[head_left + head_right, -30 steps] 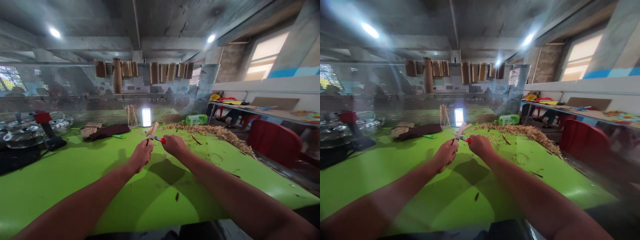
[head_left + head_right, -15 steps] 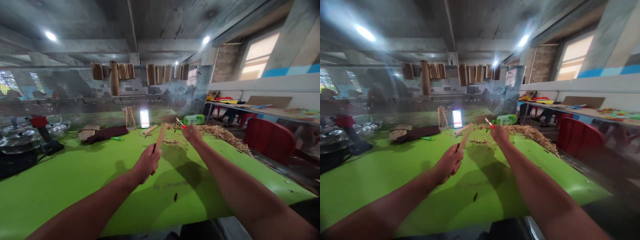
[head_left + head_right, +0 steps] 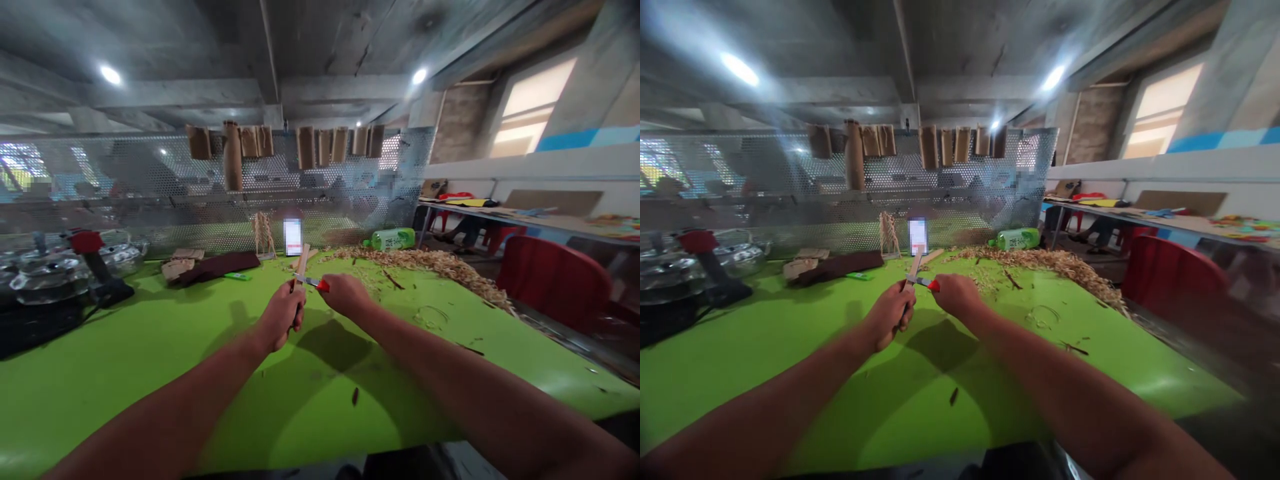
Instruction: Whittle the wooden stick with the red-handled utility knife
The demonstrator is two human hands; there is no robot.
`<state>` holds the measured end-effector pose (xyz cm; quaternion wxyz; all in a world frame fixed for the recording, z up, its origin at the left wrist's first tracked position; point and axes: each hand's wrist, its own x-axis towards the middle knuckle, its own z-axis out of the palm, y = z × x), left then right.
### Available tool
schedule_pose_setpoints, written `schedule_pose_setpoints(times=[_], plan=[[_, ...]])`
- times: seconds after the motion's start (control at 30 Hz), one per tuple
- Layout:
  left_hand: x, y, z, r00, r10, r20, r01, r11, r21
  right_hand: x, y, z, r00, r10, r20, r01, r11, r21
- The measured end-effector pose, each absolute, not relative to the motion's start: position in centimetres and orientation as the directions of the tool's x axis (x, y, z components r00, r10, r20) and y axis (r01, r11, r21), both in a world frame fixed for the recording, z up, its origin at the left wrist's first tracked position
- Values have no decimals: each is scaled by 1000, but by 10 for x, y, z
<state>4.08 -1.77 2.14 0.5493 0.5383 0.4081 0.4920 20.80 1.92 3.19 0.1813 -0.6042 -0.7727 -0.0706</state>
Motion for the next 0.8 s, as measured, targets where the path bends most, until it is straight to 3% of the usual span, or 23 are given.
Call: schedule_pose_setpoints(times=[0.13,0.3,0.47,0.63,0.8], plan=[[42,-23,20,204,977,59,-51,-49,997,210,22,37,-157,922,354,974,203,-96],[53,-40,21,268,963,4,-15,0,1000,239,43,49,14,936,352,986,46,-162],[52,-36,24,282,953,110,-34,-105,994,257,49,57,133,927,350,969,-48,-243],[41,-22,25,163,986,26,-58,-17,998,226,27,48,-67,929,364,980,130,-150],[40,-20,24,178,981,81,-79,-68,995,200,12,38,-217,929,300,971,237,-30]])
